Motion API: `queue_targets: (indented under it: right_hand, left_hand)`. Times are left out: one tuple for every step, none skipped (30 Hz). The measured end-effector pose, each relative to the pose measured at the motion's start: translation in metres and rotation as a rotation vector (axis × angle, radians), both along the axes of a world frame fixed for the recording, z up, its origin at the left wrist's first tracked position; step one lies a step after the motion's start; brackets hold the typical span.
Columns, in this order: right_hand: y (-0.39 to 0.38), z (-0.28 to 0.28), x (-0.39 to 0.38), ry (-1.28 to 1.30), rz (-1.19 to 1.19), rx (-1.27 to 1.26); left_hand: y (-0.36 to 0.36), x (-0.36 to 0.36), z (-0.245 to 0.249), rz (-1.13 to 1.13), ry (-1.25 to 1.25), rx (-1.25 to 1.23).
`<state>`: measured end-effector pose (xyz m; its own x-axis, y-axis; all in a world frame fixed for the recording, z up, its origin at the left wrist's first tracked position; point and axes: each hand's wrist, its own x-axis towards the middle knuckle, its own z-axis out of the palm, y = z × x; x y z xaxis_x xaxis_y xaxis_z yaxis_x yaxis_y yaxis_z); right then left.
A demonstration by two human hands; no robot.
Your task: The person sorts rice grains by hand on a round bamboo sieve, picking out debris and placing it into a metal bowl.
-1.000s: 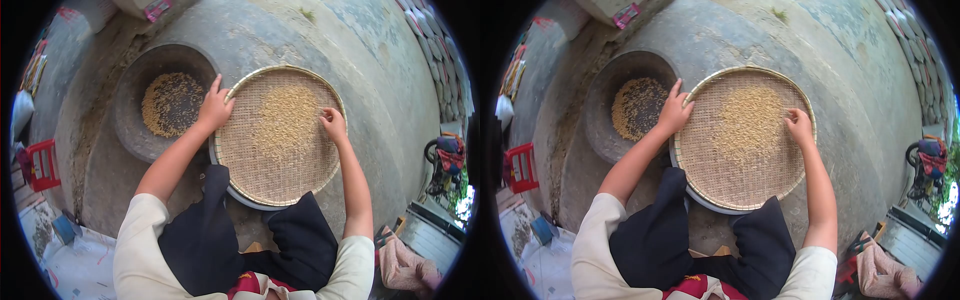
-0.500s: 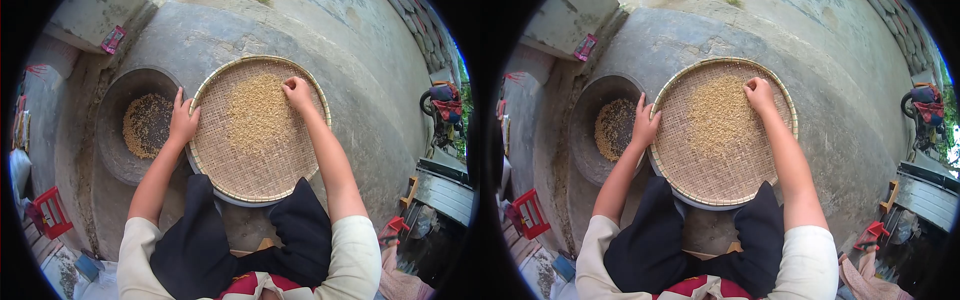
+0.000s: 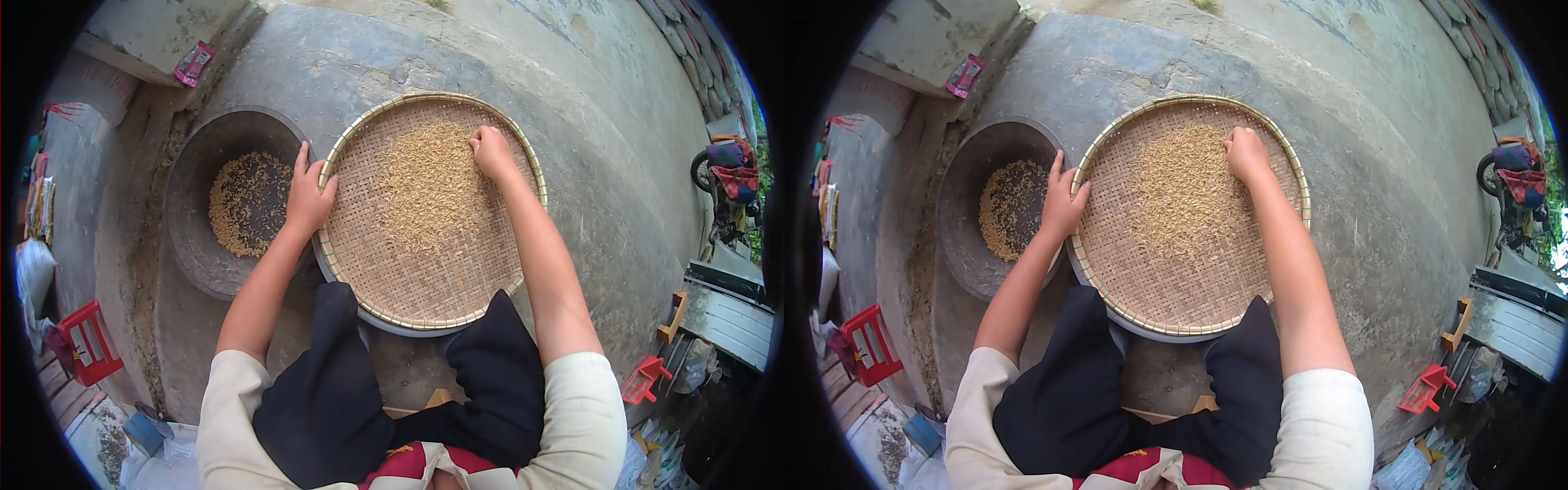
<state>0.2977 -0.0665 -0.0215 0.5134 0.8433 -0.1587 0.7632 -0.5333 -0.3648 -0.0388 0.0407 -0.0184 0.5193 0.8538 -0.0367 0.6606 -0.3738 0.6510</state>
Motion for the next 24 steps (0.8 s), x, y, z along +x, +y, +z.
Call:
queue_targets:
  right_hand:
    - [0.004,0.005,-0.003,0.003,0.003,0.003]
    - [0.009,0.009,-0.006,0.053,-0.022,-0.008]
    - [0.014,0.016,-0.011,0.103,-0.046,-0.022]
    - [0.022,0.027,-0.019,0.105,-0.038,-0.023]
    - [0.030,0.037,-0.029,0.196,0.004,0.017]
    - [0.040,0.050,-0.042,0.285,0.043,0.058]
    - [0.049,0.065,-0.058,0.468,0.055,0.114]
    - [0.058,0.082,-0.078,0.650,0.067,0.171]
    - [0.066,0.099,-0.096,0.787,0.144,0.199]
    - [0.071,0.113,-0.113,0.924,0.219,0.227]
    - [0.077,0.127,-0.131,1.043,0.264,0.259]
    - [0.081,0.135,-0.142,1.162,0.310,0.295]
    - [0.083,0.138,-0.145,1.160,0.306,0.300]
    - [0.085,0.140,-0.148,1.154,0.357,0.375]
    - [0.086,0.141,-0.148,1.144,0.408,0.451]
    - [0.084,0.142,-0.139,1.121,0.348,0.433]
    - [0.082,0.139,-0.127,1.114,0.347,0.437]
    - [0.077,0.129,-0.113,0.971,0.239,0.396]
    - [0.071,0.116,-0.096,0.826,0.131,0.353]
    - [0.062,0.099,-0.076,0.717,0.096,0.311]
    - [0.051,0.077,-0.054,0.609,0.062,0.267]
    - [0.038,0.052,-0.030,0.446,0.057,0.256]
    - [0.024,0.031,-0.010,0.283,0.053,0.243]
    - [0.011,0.020,0.007,0.280,0.056,0.238]
  left_hand:
    - [0.000,-0.001,-0.002,0.003,0.003,0.003]
    - [0.001,-0.001,-0.004,0.001,-0.005,0.023]
    - [0.000,-0.002,-0.006,0.000,-0.013,0.041]
    - [0.000,-0.001,-0.005,0.008,0.005,0.035]
    - [-0.001,-0.002,-0.004,0.014,0.007,0.031]
    - [-0.002,-0.001,0.001,0.018,-0.013,-0.044]
    - [-0.001,0.000,0.004,0.020,-0.036,-0.117]
    - [-0.001,0.000,0.003,0.020,-0.039,-0.116]
    - [0.000,0.000,-0.001,0.017,-0.025,-0.050]
    - [0.000,-0.001,-0.003,0.012,-0.010,0.015]
    - [-0.001,-0.001,-0.004,0.006,-0.009,0.012]
    - [-0.002,-0.001,-0.004,0.005,-0.011,0.023]
    - [-0.001,-0.001,-0.003,0.005,-0.013,0.037]
    - [-0.001,-0.001,-0.003,-0.001,-0.013,0.038]
    - [-0.002,-0.001,-0.002,-0.004,-0.007,0.035]
    - [-0.001,-0.001,-0.001,-0.005,-0.004,0.033]
    - [0.000,0.000,0.000,-0.008,-0.009,0.036]
    - [0.000,-0.001,-0.001,-0.006,-0.015,0.026]
    - [0.000,-0.001,-0.002,-0.004,-0.022,0.014]
    - [0.000,-0.001,-0.003,-0.005,-0.029,0.014]
    - [0.000,-0.002,-0.005,-0.004,-0.036,0.034]
    - [0.000,-0.002,-0.007,-0.002,-0.044,0.054]
    - [0.000,-0.001,-0.007,0.002,-0.050,0.051]
    - [0.000,-0.001,-0.004,0.004,-0.043,0.030]
